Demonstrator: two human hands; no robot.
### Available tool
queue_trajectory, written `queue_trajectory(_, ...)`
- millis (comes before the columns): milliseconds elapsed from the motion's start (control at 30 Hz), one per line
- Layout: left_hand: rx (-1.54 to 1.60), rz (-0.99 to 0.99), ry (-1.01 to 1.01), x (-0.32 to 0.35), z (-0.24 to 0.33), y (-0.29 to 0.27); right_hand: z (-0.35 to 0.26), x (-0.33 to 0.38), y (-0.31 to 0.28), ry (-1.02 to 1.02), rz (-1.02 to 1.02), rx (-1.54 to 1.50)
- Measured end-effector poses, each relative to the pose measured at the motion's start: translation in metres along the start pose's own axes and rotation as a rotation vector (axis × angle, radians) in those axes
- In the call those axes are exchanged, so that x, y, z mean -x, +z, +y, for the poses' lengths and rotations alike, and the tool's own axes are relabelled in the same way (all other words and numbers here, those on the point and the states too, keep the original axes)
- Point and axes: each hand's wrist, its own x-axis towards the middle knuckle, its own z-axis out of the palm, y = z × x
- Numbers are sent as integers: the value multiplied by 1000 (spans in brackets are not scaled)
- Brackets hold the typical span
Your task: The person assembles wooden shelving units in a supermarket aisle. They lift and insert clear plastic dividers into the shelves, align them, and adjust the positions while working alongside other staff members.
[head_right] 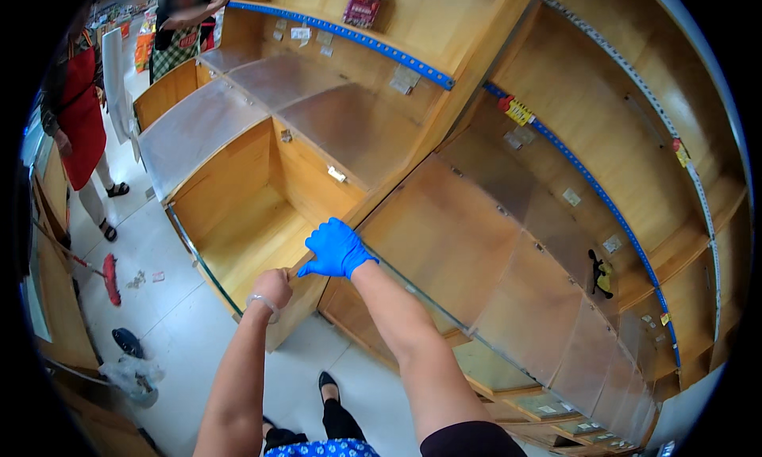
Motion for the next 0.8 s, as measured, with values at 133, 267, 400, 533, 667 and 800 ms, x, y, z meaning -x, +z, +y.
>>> queue_trajectory(133,-10,6,15,-2,-2,4,-3,5,1,15,8,-23)
queue_trajectory(267,57,2,55,16,-21,3,-14,4,0,4,11,-64)
queue_trajectory(400,-15,-22,-8,17,-21,10,-5,4,-9,-3,-96,-103)
queue_trajectory(533,-42,-22,16,9,-25,26,9,28,-3,-55,294,-514)
queue_trajectory(667,-83,-24,-75,12,-21,11,96,58,-37,476,619,-989)
queue_trajectory(800,-64,17,-126,11,-4,-2,305,65,-16,998,1171,-1308)
